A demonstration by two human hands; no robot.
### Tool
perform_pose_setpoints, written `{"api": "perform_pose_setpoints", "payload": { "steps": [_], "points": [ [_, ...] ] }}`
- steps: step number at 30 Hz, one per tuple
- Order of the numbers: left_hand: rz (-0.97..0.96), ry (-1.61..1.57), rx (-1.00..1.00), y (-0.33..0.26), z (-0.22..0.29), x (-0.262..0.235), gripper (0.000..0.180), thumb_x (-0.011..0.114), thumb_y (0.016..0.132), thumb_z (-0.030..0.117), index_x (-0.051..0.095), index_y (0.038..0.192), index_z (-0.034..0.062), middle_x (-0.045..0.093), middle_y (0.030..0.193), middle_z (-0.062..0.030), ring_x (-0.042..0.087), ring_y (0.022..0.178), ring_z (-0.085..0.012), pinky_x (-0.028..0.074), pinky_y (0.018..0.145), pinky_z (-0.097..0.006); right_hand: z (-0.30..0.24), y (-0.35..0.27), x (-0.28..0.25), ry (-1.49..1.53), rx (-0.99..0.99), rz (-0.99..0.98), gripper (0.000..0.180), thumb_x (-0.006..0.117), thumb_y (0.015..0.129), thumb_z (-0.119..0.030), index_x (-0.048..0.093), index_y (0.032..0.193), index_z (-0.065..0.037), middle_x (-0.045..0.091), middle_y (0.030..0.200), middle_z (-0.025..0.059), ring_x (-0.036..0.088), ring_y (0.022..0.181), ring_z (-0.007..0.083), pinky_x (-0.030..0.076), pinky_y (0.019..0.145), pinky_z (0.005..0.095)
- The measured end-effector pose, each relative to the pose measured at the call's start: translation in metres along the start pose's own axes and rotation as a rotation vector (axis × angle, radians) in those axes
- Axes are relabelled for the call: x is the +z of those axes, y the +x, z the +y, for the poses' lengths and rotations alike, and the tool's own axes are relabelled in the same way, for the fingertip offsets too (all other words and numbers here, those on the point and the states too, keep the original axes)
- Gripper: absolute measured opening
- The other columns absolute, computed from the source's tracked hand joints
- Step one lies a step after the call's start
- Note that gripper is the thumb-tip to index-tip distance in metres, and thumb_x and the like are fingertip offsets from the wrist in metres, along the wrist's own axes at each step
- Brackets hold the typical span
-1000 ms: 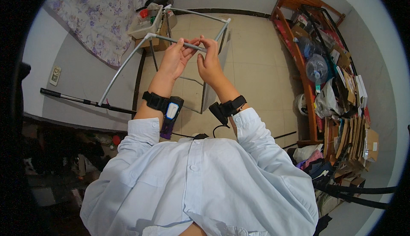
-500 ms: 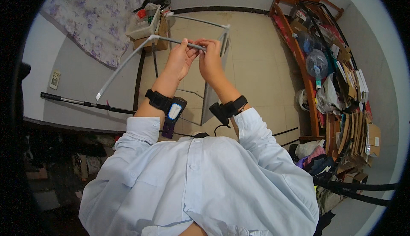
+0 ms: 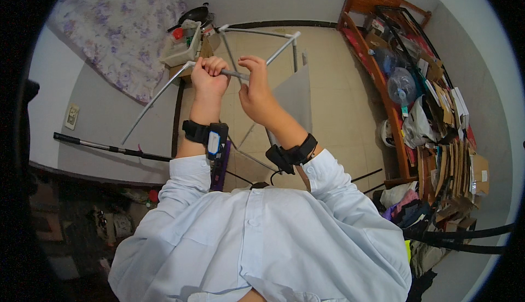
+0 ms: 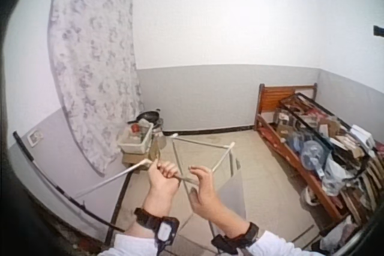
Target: The person assembles a metal frame by connecting multiple metal rods with plastic connectors. They repeatedly insert and remove rods, adjust the frame shape, and test connections. The process involves handling several rods and connectors to form a stable structure.
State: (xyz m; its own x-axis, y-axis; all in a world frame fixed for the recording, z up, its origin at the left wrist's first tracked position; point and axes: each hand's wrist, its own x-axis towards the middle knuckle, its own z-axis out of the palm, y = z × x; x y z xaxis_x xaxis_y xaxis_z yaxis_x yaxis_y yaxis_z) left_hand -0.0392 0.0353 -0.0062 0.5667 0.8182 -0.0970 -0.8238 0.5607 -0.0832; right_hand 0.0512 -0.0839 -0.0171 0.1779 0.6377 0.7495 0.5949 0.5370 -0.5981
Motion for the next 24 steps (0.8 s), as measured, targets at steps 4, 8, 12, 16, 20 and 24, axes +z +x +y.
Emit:
{"api": "perform_pose_setpoints", "payload": {
  "steps": [4,8,12,16,20,24],
  "points": [
    [-0.012,0.103,0.152,-0.011,-0.016,0.005,0.036,0.034,0.097,0.028,0.031,0.064,0.0131,0.022,0.053,0.0038,0.017,0.044,-0.0098,0.018,0.041,-0.024,0.008,-0.003,-0.006,0.051,-0.013,0.033,0.048,0.035,0.064,0.021,0.036,0.107,0.000,0.037,0.112,0.0160,0.044,0.121,0.0344,0.033,0.103,0.0395],
    [-0.054,0.130,0.116,-0.015,-0.025,0.012,0.037,0.034,0.097,0.027,0.031,0.064,0.0126,0.021,0.053,0.0036,0.016,0.044,-0.0098,0.018,0.041,-0.024,0.008,-0.008,-0.009,0.035,-0.054,0.053,0.045,0.034,0.061,0.022,0.036,0.101,0.001,0.036,0.101,0.0156,0.048,0.118,0.0372,0.036,0.100,0.0419],
    [0.014,0.138,0.143,-0.021,-0.035,0.009,0.034,0.035,0.096,0.025,0.030,0.065,0.0128,0.022,0.053,0.0037,0.016,0.044,-0.0097,0.017,0.041,-0.024,0.006,-0.011,-0.013,0.014,-0.067,0.048,0.044,0.034,0.061,0.023,0.035,0.099,0.002,0.035,0.096,0.0156,0.050,0.115,0.0382,0.037,0.101,0.0445],
    [0.020,0.174,0.189,-0.024,-0.044,0.009,0.031,0.035,0.095,0.024,0.029,0.066,0.0146,0.021,0.053,0.0038,0.015,0.045,-0.0101,0.017,0.042,-0.025,0.006,-0.014,-0.018,-0.020,-0.087,0.045,0.044,0.034,0.061,0.023,0.034,0.099,0.002,0.034,0.096,0.0155,0.051,0.114,0.0386,0.037,0.101,0.0447],
    [-0.068,0.281,0.211,-0.025,-0.046,0.013,0.030,0.036,0.094,0.025,0.028,0.066,0.0155,0.021,0.053,0.0035,0.014,0.046,-0.0103,0.016,0.042,-0.026,0.011,-0.014,-0.017,0.051,-0.035,0.092,0.042,0.035,0.062,0.020,0.034,0.100,0.002,0.034,0.097,0.0163,0.050,0.114,0.0385,0.037,0.099,0.0425],
    [-0.079,0.317,0.192,-0.021,-0.045,0.018,0.032,0.039,0.093,0.022,0.031,0.063,0.0142,0.021,0.052,0.0037,0.016,0.042,-0.0098,0.018,0.042,-0.024,0.012,-0.024,-0.019,-0.024,0.085,0.025,0.044,0.038,0.064,0.015,0.034,0.106,0.003,0.034,0.099,0.0174,0.048,0.114,0.0374,0.034,0.098,0.0419]
  ]
}}
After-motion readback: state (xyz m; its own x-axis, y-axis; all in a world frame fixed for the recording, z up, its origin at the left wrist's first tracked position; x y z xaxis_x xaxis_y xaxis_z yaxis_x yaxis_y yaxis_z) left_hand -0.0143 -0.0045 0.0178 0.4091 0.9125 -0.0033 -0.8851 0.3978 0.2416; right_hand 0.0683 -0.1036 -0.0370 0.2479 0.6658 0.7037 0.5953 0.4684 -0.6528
